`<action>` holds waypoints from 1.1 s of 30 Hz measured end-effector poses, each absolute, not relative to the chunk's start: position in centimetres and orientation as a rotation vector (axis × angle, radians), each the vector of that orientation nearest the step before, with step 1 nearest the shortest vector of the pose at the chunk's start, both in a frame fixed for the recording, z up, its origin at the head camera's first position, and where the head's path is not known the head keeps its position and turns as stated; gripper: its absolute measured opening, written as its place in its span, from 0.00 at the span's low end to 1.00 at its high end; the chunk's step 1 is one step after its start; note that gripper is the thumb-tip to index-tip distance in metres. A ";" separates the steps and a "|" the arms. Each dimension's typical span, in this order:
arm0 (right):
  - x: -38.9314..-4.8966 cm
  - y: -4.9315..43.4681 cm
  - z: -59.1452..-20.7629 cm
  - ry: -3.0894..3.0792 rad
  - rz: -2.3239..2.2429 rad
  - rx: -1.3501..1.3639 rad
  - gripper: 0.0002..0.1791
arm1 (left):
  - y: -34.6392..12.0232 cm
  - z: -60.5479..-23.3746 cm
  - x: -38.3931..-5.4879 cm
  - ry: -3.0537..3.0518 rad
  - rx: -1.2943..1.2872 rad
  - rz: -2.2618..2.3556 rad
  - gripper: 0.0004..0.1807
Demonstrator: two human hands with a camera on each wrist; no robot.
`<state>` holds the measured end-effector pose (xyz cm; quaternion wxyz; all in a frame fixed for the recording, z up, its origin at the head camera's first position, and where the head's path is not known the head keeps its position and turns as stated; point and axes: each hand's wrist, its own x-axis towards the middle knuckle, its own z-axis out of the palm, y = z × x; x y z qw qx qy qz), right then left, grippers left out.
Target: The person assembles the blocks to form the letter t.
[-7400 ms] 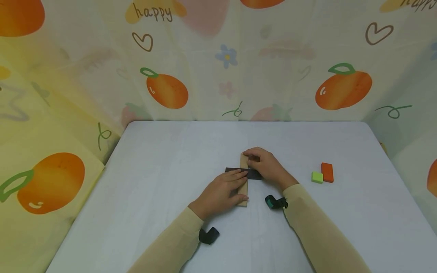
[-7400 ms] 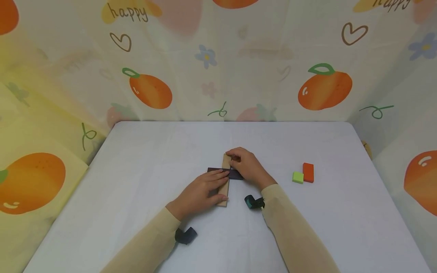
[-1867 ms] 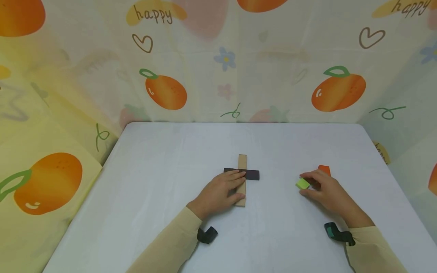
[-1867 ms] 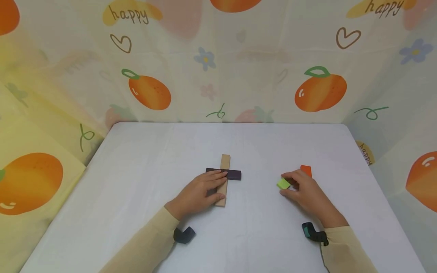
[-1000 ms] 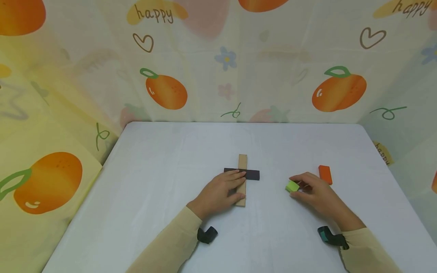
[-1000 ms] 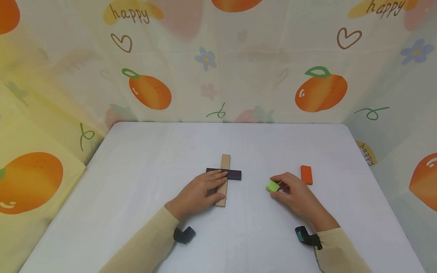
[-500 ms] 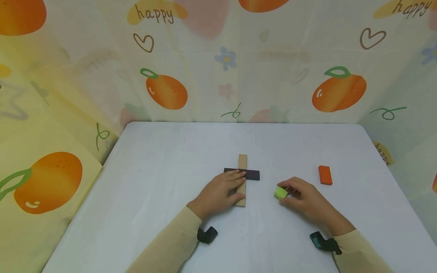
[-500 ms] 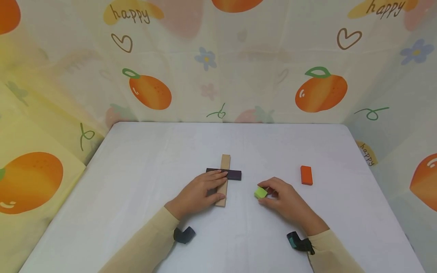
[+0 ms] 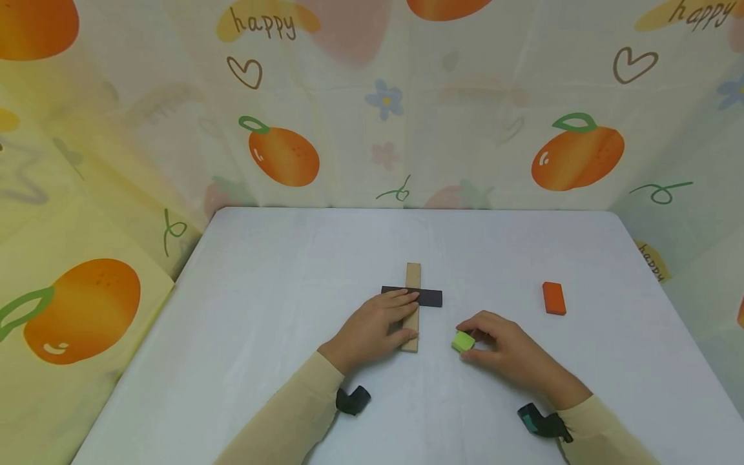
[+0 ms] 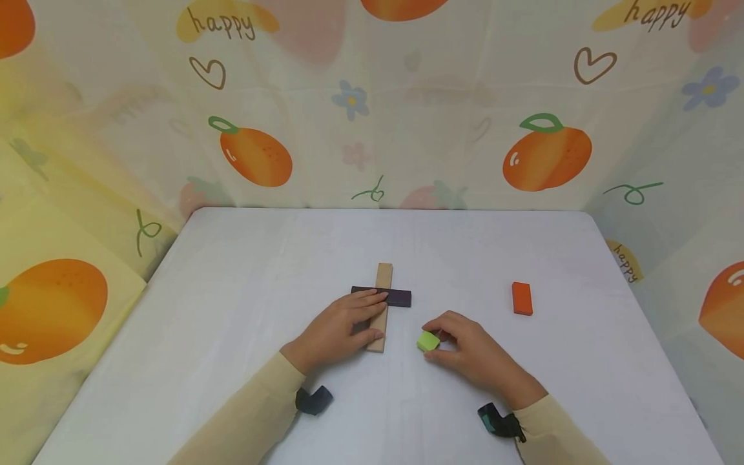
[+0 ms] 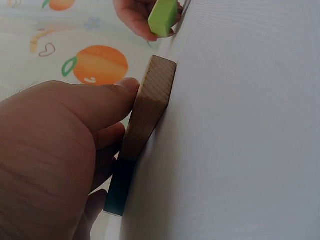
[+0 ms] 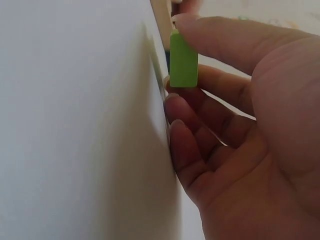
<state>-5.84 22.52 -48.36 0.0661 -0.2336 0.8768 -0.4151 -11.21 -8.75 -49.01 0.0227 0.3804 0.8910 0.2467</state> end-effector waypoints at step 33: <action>-4.5 19.9 -48.7 2.478 -1.205 -0.933 0.20 | -8.9 -49.1 -11.3 2.766 1.208 0.766 0.32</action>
